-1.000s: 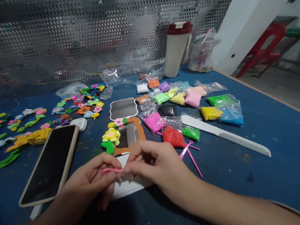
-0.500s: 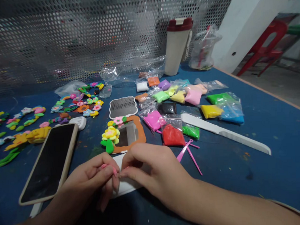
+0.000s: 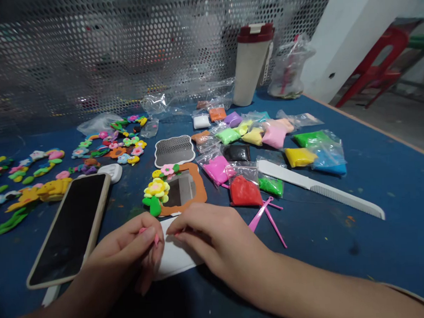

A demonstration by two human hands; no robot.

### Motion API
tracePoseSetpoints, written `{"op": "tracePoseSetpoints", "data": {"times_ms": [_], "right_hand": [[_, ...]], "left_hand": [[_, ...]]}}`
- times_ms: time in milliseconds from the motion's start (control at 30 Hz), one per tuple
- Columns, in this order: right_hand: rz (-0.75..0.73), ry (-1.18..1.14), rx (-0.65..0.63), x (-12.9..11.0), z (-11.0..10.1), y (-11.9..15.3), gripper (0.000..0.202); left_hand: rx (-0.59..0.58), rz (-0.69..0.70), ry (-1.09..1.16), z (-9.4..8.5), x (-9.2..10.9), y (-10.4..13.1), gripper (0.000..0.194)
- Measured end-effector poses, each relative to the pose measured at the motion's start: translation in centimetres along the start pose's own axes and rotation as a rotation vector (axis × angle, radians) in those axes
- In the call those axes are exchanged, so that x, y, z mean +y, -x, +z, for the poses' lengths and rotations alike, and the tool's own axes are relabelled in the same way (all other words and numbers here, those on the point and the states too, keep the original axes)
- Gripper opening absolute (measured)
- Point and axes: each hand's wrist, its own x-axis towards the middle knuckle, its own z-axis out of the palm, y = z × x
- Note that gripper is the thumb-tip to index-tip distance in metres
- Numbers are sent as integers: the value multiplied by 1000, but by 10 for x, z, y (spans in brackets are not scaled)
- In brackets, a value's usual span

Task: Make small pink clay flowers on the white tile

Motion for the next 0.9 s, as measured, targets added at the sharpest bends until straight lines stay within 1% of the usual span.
{"op": "tracePoseSetpoints", "data": {"times_ms": [133, 333, 433, 600, 667, 733, 900], "right_hand": [[46, 31, 19, -1, 0, 0, 8], [95, 26, 43, -2, -1, -1, 13], [115, 31, 37, -3, -1, -2, 9], [94, 30, 18, -1, -1, -2, 14], [105, 27, 9, -1, -1, -2, 11], [84, 57, 31, -1, 0, -2, 5], [-61, 129, 65, -4, 7, 0, 6]], "left_hand": [[-15, 0, -2, 0, 1, 1, 32], [-22, -22, 22, 2, 3, 3, 29], [-30, -18, 42, 2, 4, 4, 28], [-22, -1, 23, 3, 4, 3, 27], [-11, -1, 16, 3, 3, 2, 26], [-2, -4, 10, 3, 3, 1, 24], [1, -14, -13, 4, 3, -1, 26]]}}
